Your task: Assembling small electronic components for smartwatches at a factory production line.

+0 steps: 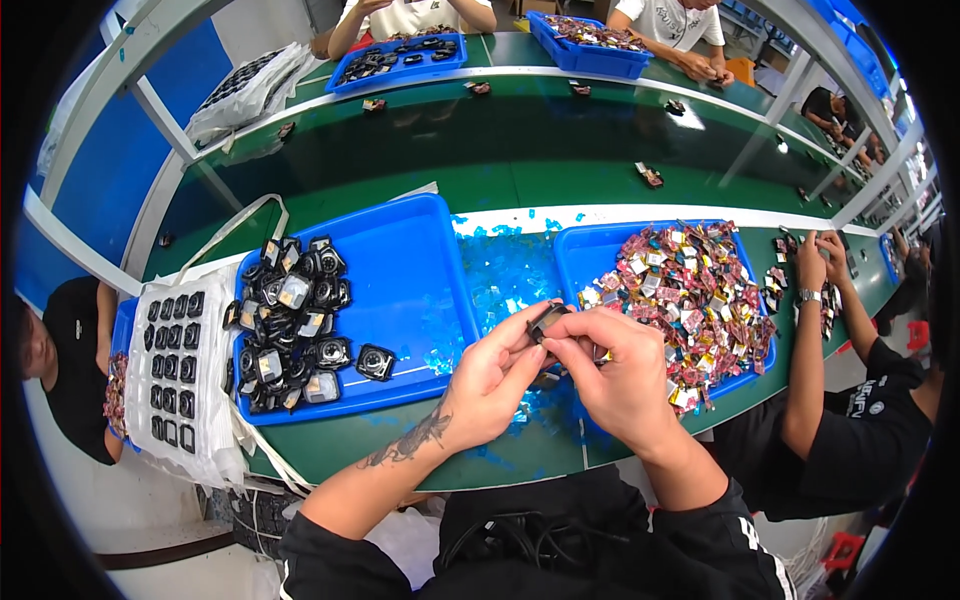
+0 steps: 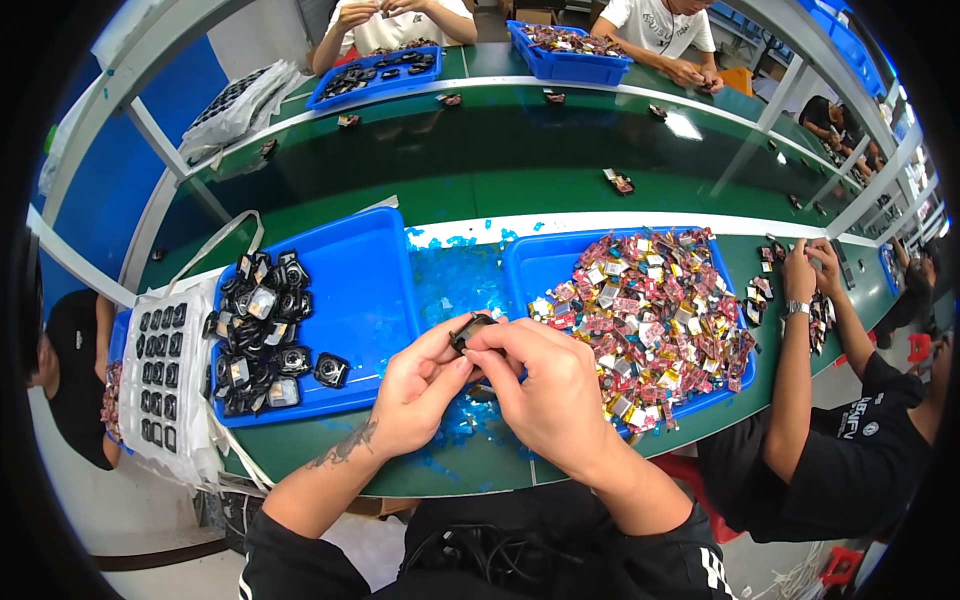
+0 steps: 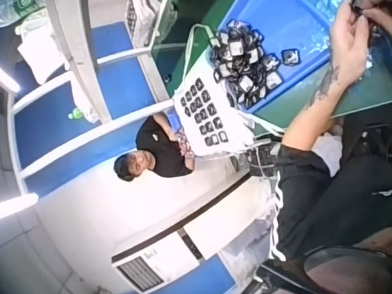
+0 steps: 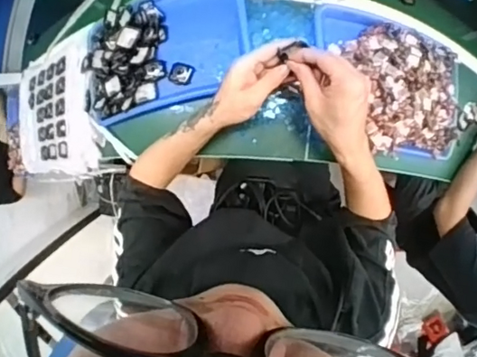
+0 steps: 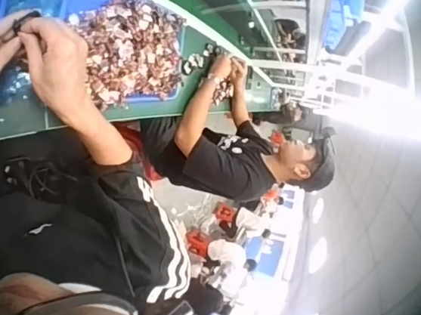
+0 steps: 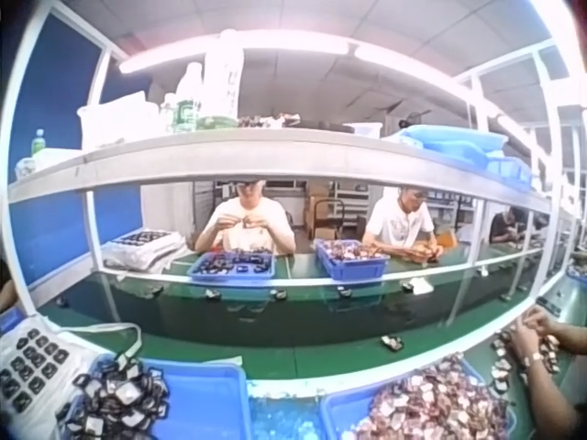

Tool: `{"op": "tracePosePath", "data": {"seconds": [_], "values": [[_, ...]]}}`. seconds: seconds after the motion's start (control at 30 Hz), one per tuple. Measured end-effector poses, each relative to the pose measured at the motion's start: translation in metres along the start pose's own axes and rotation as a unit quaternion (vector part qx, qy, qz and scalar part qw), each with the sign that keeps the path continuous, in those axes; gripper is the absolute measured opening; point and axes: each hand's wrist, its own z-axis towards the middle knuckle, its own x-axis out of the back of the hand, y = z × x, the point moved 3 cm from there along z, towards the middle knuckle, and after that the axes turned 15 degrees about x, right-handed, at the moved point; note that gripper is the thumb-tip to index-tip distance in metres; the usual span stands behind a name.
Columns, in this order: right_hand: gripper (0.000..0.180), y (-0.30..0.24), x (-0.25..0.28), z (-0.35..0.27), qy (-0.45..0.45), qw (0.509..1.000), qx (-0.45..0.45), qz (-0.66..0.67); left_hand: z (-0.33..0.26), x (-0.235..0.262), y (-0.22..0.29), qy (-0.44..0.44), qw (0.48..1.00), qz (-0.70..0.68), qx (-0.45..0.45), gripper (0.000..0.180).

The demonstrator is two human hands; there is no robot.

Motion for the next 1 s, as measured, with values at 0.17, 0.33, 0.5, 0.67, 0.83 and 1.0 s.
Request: {"op": "tracePosePath", "data": {"seconds": [0.17,0.33,0.5,0.67,0.83,1.0], "values": [[0.008,0.001,0.003,0.002,-0.03,0.999,-0.006,-0.017,-0.004,-0.003,0.001,0.01,0.999,0.036,-0.002,0.047],[0.015,0.004,0.005,0.002,-0.019,0.999,-0.023,-0.012,-0.006,-0.004,0.002,0.019,0.996,0.087,-0.003,0.046],[0.022,0.007,0.006,0.001,-0.008,0.999,-0.022,-0.039,-0.003,0.0,0.004,0.003,0.998,0.069,-0.01,0.045],[0.025,0.015,0.015,-0.024,0.05,0.971,-0.14,0.188,-0.003,-0.01,0.018,0.024,0.994,-0.093,-0.053,0.044],[0.014,0.014,0.012,-0.034,0.046,0.947,-0.188,0.257,-0.006,0.001,0.016,0.088,0.969,0.217,-0.081,0.028],[0.009,0.015,0.018,-0.034,0.01,0.925,-0.19,0.33,-0.012,0.0,0.03,0.139,0.879,0.393,-0.23,0.029]]}}
